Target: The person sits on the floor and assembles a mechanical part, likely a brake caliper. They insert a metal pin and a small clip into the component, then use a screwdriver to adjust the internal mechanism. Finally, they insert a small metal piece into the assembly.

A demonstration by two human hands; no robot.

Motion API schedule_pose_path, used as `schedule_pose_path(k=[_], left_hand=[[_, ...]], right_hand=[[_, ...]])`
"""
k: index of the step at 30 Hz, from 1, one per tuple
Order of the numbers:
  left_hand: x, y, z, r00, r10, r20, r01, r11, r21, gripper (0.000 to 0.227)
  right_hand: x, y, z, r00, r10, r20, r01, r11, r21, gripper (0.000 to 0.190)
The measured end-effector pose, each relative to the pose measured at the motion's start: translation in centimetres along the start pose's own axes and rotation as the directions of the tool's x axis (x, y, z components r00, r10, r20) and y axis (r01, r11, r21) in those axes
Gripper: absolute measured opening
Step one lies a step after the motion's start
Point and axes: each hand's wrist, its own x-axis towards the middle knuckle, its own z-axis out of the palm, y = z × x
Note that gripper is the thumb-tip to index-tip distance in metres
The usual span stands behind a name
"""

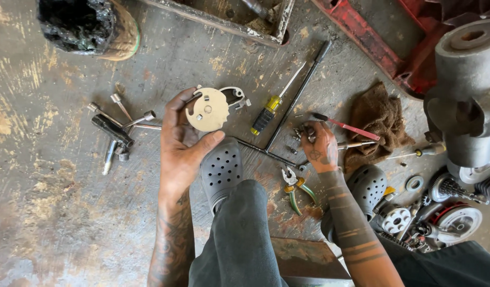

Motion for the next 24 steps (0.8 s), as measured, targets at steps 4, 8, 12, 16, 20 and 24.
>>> schedule_pose_path(k=[4, 8, 12, 16, 20, 24], left_hand=[[-0.1, 0.1, -1.0, 1.000, 0.024, 0.001, -0.024, 0.999, 0.046, 0.081], [-0.3, -0.5, -0.1, 0.994, 0.073, 0.084, -0.086, 0.981, 0.171, 0.080], [0.2, 0.1, 2.8, 0.960, 0.013, 0.279, -0.101, 0.947, 0.304, 0.074], [0.2, -1.3, 4.1, 0.883, -0.214, 0.417, -0.040, 0.852, 0.523, 0.079], [-0.3, -2.5, 4.6, 0.901, -0.112, 0.420, -0.181, 0.781, 0.598, 0.080], [-0.1, -2.5, 4.6, 0.889, -0.068, 0.453, -0.255, 0.748, 0.612, 0.081]], right_hand=[[-0.6, 0.5, 0.7, 0.991, 0.055, -0.119, -0.044, 0.995, 0.093, 0.024], [-1.4, -0.6, -0.5, 0.966, 0.255, -0.041, -0.152, 0.690, 0.708, 0.023], [-2.2, -5.5, -1.9, 0.933, 0.315, 0.173, -0.241, 0.191, 0.951, 0.027], [-2.1, -8.9, -3.0, 0.966, 0.152, 0.211, -0.217, 0.027, 0.976, 0.036], [-1.6, -9.0, -1.4, 0.966, 0.122, 0.227, -0.240, 0.100, 0.966, 0.034], [-1.9, -10.4, -0.9, 0.967, 0.041, 0.251, -0.254, 0.210, 0.944, 0.044]])
